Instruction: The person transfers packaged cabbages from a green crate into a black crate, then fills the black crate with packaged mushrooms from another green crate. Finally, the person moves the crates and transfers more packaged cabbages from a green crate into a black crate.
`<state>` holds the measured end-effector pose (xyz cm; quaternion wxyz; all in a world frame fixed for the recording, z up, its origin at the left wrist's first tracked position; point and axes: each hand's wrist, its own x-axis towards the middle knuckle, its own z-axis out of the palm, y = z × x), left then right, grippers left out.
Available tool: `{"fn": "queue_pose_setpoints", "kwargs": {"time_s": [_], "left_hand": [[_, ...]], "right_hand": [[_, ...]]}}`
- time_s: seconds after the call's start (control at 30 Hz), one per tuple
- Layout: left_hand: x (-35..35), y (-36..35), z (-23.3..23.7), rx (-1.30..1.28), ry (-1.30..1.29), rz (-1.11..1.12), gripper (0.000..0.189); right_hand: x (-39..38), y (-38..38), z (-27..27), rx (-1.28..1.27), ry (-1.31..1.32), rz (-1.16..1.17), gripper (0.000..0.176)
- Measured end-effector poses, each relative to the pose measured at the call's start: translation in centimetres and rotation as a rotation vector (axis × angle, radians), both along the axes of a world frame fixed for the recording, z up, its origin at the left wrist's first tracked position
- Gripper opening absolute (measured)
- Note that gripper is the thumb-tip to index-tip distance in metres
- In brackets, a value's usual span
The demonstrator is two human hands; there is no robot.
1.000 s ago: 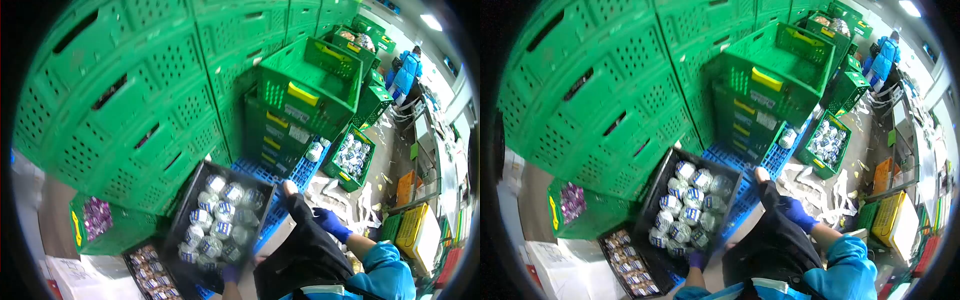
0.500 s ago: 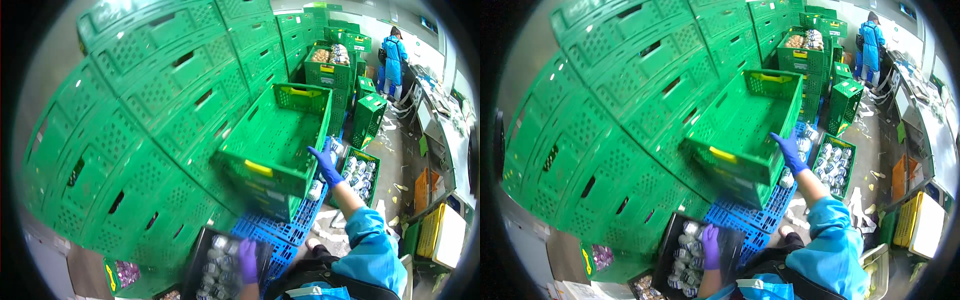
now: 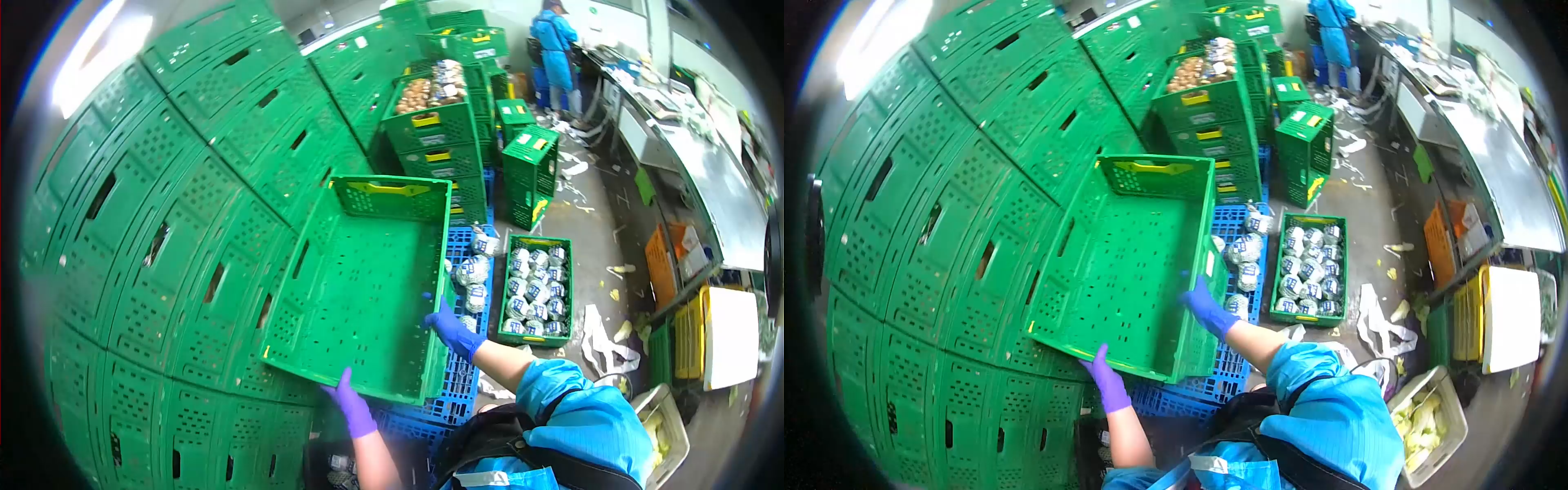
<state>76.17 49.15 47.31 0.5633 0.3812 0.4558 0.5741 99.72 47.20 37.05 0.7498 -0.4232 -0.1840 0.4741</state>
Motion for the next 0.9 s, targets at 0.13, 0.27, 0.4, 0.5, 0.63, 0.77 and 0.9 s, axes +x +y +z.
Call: {"fn": "queue_pose_setpoints", "kwargs": {"time_s": [0.13,0.27,0.4,0.5,0.63,0.77,0.9], "left_hand": [[2.0,-4.9,-0.3,0.144,0.062,-0.011,0.091],[5.4,-9.7,3.0,0.264,0.072,-0.087,0.097],[9.0,-12.3,4.1,0.353,0.193,-0.231,0.097],[13.0,-13.3,2.4,0.389,0.436,-0.236,0.094],[21.2,-13.4,1.5,0.525,0.762,-0.371,0.073],[32.0,-12.9,-1.2,0.395,0.835,-0.469,0.058],[38.8,-12.8,-3.3,0.317,0.832,-0.473,0.053]], "right_hand": [[2.3,-5.9,0.0,-0.051,0.131,0.105,0.065],[3.4,-12.5,-1.8,0.018,0.318,0.148,0.061],[4.2,-19.2,-3.1,-0.045,0.433,0.12,0.065],[6.2,-23.2,-4.8,-0.07,0.59,0.077,0.063],[12.2,-26.5,-7.2,-0.212,0.575,0.055,0.065],[20.6,-29.4,-10.3,-0.285,0.728,0.005,0.066],[26.0,-31.4,-11.2,-0.323,0.756,-0.022,0.069]]}}
